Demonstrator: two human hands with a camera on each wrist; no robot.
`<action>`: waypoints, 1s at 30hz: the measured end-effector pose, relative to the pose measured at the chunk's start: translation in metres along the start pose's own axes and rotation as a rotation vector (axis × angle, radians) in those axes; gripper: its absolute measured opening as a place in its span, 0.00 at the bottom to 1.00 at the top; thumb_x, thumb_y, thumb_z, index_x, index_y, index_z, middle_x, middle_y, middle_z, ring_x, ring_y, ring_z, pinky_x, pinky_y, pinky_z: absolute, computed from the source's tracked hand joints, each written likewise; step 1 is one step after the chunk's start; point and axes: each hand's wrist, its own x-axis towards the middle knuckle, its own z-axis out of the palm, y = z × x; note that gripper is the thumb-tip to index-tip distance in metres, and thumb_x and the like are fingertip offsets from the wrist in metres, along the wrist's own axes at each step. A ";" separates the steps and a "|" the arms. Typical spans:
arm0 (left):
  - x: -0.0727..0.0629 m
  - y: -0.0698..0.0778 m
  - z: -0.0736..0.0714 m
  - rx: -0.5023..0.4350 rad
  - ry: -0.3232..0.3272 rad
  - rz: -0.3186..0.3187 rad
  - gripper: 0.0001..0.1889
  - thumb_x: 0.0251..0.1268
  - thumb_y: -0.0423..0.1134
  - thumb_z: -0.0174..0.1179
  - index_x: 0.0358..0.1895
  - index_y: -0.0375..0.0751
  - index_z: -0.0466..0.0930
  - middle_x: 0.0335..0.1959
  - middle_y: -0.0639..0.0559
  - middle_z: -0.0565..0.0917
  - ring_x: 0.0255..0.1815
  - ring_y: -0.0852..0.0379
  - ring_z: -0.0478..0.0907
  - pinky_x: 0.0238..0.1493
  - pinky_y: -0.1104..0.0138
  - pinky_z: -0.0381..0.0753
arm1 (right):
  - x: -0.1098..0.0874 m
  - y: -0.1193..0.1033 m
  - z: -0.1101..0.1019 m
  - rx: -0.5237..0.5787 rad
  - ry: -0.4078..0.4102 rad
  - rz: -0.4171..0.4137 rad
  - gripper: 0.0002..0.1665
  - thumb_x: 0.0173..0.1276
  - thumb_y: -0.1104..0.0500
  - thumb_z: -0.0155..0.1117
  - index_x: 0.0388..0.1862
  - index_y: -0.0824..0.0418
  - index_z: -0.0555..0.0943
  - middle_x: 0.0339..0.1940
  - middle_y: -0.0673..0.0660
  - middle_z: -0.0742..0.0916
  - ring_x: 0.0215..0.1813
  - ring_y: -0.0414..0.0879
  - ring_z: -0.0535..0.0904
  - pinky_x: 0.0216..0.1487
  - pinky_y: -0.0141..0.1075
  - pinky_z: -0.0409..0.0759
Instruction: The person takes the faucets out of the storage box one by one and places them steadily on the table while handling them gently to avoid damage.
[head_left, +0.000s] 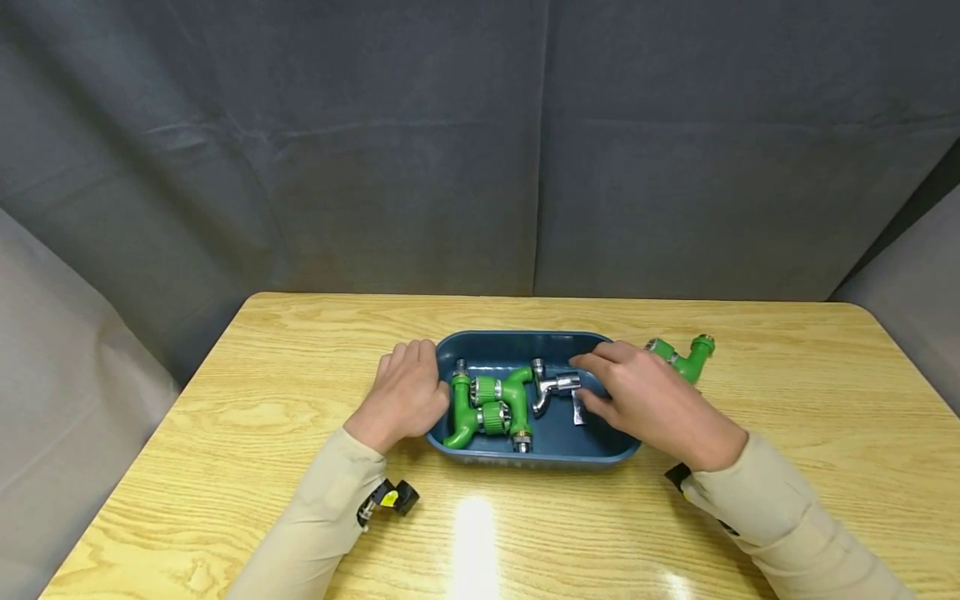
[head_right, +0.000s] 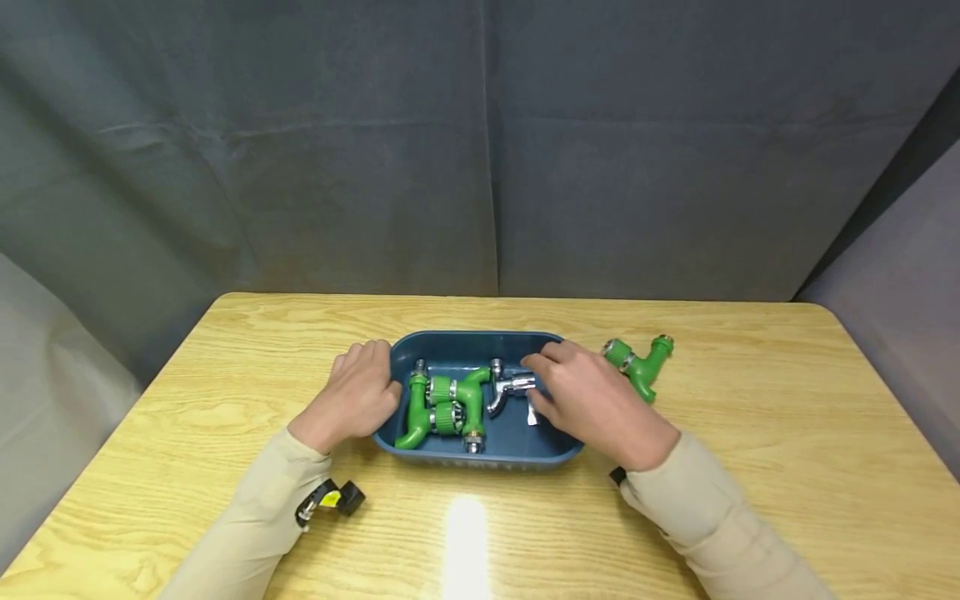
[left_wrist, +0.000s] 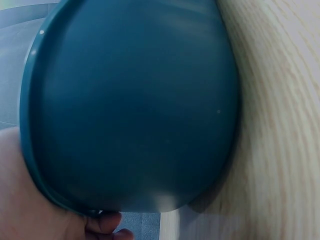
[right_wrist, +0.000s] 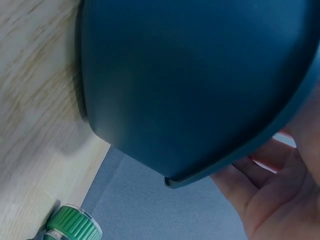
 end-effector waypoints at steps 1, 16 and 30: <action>0.000 0.000 0.000 0.000 0.000 0.000 0.11 0.67 0.40 0.48 0.44 0.36 0.66 0.38 0.45 0.69 0.42 0.47 0.63 0.44 0.61 0.59 | 0.000 0.000 0.000 -0.001 0.000 -0.001 0.23 0.62 0.57 0.78 0.53 0.65 0.87 0.41 0.57 0.89 0.35 0.43 0.85 0.36 0.38 0.85; -0.001 -0.001 0.000 -0.005 0.001 0.003 0.10 0.66 0.40 0.48 0.44 0.36 0.66 0.38 0.45 0.69 0.42 0.47 0.63 0.44 0.61 0.59 | 0.002 -0.003 0.007 0.004 -0.013 -0.008 0.23 0.61 0.57 0.79 0.53 0.65 0.87 0.42 0.58 0.90 0.38 0.46 0.87 0.38 0.37 0.87; -0.002 0.000 0.000 0.002 0.026 0.008 0.09 0.65 0.39 0.49 0.41 0.36 0.66 0.37 0.45 0.69 0.41 0.47 0.64 0.43 0.61 0.60 | 0.003 -0.005 0.013 -0.008 -0.027 -0.016 0.24 0.60 0.55 0.80 0.54 0.64 0.87 0.42 0.57 0.89 0.41 0.47 0.87 0.38 0.38 0.87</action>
